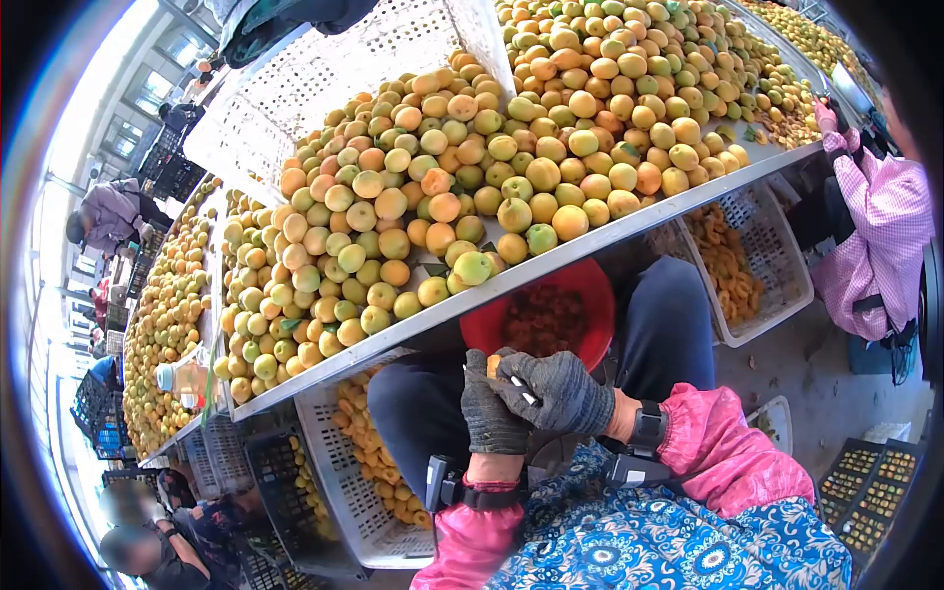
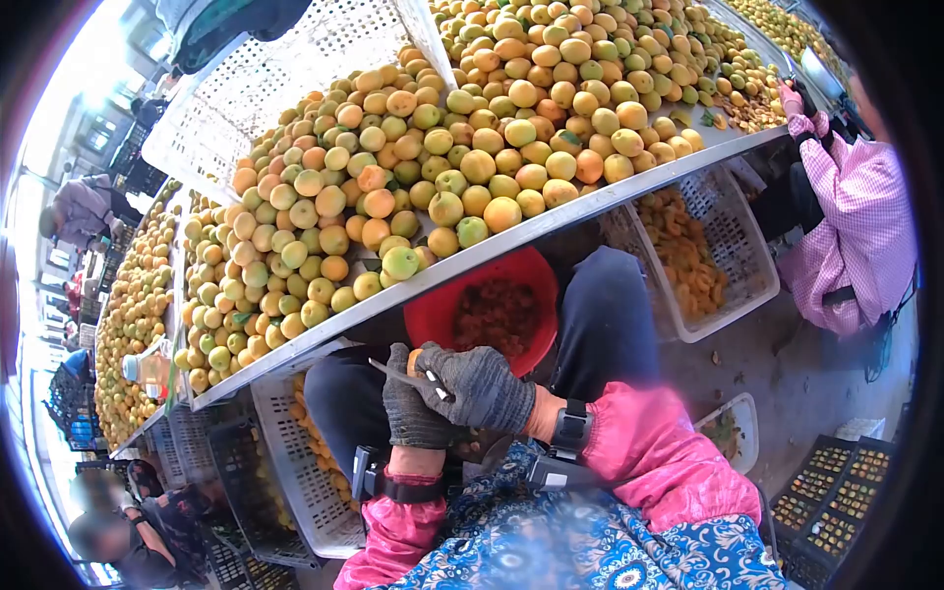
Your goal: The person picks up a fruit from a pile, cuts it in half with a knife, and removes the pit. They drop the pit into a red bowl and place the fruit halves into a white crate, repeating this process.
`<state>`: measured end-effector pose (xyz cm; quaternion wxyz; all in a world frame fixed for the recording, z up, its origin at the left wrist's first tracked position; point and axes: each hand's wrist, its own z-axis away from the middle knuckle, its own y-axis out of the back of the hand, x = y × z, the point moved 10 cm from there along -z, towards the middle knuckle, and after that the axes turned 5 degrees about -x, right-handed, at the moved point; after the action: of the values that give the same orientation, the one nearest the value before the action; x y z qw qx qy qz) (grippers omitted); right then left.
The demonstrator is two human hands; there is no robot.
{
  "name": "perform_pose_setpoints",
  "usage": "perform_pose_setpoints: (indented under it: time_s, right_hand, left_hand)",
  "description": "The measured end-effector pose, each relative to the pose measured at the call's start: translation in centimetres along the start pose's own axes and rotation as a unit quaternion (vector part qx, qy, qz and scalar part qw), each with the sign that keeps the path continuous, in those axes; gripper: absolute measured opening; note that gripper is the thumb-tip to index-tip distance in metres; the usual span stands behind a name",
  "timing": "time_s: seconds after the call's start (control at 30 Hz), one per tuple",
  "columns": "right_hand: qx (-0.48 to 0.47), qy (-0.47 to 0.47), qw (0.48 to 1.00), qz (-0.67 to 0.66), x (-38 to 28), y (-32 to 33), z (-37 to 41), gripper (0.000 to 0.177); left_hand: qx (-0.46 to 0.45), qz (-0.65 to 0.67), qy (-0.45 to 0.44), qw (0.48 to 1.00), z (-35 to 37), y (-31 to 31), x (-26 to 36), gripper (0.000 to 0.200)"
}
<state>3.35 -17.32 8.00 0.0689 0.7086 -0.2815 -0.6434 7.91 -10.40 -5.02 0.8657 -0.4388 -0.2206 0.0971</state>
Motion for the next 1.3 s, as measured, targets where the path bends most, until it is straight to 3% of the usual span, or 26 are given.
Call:
perform_pose_setpoints:
  time_s: [0.07, 0.13, 0.17, 0.23, 0.27, 0.37, 0.4, 0.43, 0.5, 0.53, 0.57, 0.63, 0.7, 0.73, 0.77, 0.8, 0.87, 0.9, 0.93, 0.97, 1.0, 1.03, 1.1, 1.17, 1.23, 1.3]
  right_hand:
    - [-0.011, 0.011, 1.000, 0.022, 0.0, -0.2, 0.7, 0.032]
    - [0.017, 0.107, 0.989, 0.096, -1.3, -0.2, 1.7, 0.028]
    - [0.017, 0.106, 0.990, 0.096, -1.5, -0.2, 1.7, 0.028]
    - [0.085, 0.010, 0.972, -0.219, 0.5, 1.4, 1.6, 0.025]
    - [0.125, -0.019, 0.958, -0.259, 0.6, 2.6, 1.7, 0.024]
    - [0.134, -0.036, 0.972, -0.188, 0.9, 5.0, 0.5, 0.028]
    - [0.125, -0.105, 0.982, -0.090, 1.8, 5.4, 0.5, 0.032]
    - [0.125, -0.101, 0.983, -0.092, 1.9, 5.5, 0.5, 0.032]
    - [0.049, -0.035, 0.996, -0.067, 0.5, 3.9, -0.2, 0.033]
    - [0.041, -0.025, 0.993, -0.104, -0.2, 3.2, -0.4, 0.030]
    - [0.038, -0.016, 0.993, -0.107, -1.0, 3.1, -0.7, 0.030]
    - [-0.029, -0.052, 0.997, -0.047, -1.6, 2.1, -1.7, 0.031]
    - [-0.060, -0.045, 0.996, -0.054, -1.3, 1.9, -2.2, 0.032]
    - [-0.048, -0.043, 0.997, -0.052, -0.4, 2.0, -2.1, 0.030]
    - [-0.036, -0.042, 0.997, -0.050, 0.5, 2.0, -2.0, 0.029]
    - [-0.016, -0.039, 0.997, -0.057, 1.1, 2.3, -1.8, 0.027]
    - [-0.034, -0.046, 0.996, -0.061, 1.5, 2.4, -1.6, 0.026]
    - [-0.049, -0.060, 0.995, -0.065, 1.9, 2.4, -1.4, 0.025]
    - [-0.069, -0.057, 0.995, -0.036, 1.9, 2.3, -1.4, 0.027]
    - [-0.072, -0.051, 0.995, -0.038, 1.8, 2.4, -1.5, 0.027]
    - [-0.094, -0.061, 0.993, 0.037, 2.1, 2.2, -1.5, 0.028]
    - [-0.114, -0.071, 0.985, 0.111, 2.6, 1.9, -1.4, 0.030]
    - [-0.109, -0.061, 0.985, 0.120, 2.8, 1.9, -1.6, 0.033]
    - [-0.170, -0.151, 0.968, 0.104, 4.1, 1.5, -1.4, 0.034]
    - [-0.131, -0.124, 0.975, 0.131, 5.4, 1.4, -1.2, 0.033]
    - [-0.159, -0.139, 0.964, 0.160, 6.4, 0.9, -1.3, 0.034]
  left_hand:
    - [-0.006, 0.041, 0.044, 0.998, 0.3, -0.3, -0.9, 0.041]
    - [-0.020, 0.083, 0.106, 0.991, 0.3, -0.4, -1.8, 0.038]
    - [-0.020, 0.084, 0.106, 0.991, 0.4, -0.9, -1.8, 0.038]
    - [0.074, -0.011, -0.007, 0.997, 0.7, -0.1, 0.9, 0.041]
    - [-0.052, 0.072, 0.096, 0.991, 1.1, -2.1, 0.3, 0.047]
    - [-0.134, 0.062, 0.076, 0.986, 1.7, -4.0, 1.0, 0.049]
    - [-0.021, -0.005, 0.046, 0.999, 2.4, -3.6, 1.8, 0.053]
    - [-0.022, -0.008, 0.042, 0.999, 2.3, -3.3, 1.9, 0.053]
    - [-0.108, -0.008, 0.044, 0.993, 2.2, -4.0, 2.0, 0.056]
    - [-0.046, -0.049, 0.038, 0.997, 2.9, -3.9, 2.2, 0.055]
    - [0.079, -0.057, 0.024, 0.995, 3.5, -3.4, 2.5, 0.054]
    - [0.039, -0.136, -0.054, 0.988, 4.1, -4.0, 5.1, 0.050]
    - [0.037, -0.318, -0.223, 0.921, 7.2, -7.1, 10.8, 0.047]
    - [0.026, -0.244, -0.239, 0.940, 6.9, -4.3, 12.6, 0.042]
    - [-0.002, -0.279, -0.265, 0.923, 8.0, -2.9, 15.3, 0.039]
    - [0.078, -0.364, -0.383, 0.845, 10.3, -2.3, 18.9, 0.033]
    - [0.169, -0.493, -0.361, 0.774, 12.8, -1.4, 23.2, 0.031]
    - [0.173, -0.492, -0.367, 0.770, 13.2, 0.2, 25.3, 0.031]
    - [0.210, -0.692, -0.417, 0.551, 14.0, -0.4, 27.4, 0.033]
    - [0.229, -0.828, -0.427, 0.281, 14.2, -2.7, 27.0, 0.036]
    - [0.273, -0.827, -0.352, 0.343, 13.5, -0.6, 28.5, 0.046]
    - [0.278, -0.825, -0.354, 0.341, 13.1, -0.5, 29.4, 0.046]
    - [0.296, -0.780, -0.352, 0.424, 11.3, -0.8, 31.9, 0.045]
    - [0.252, -0.772, -0.413, 0.412, 8.3, -2.4, 34.2, 0.042]
    - [0.217, -0.791, -0.414, 0.395, 4.4, -5.1, 36.1, 0.045]
    - [0.246, -0.819, -0.408, 0.319, 1.3, -8.3, 37.4, 0.048]
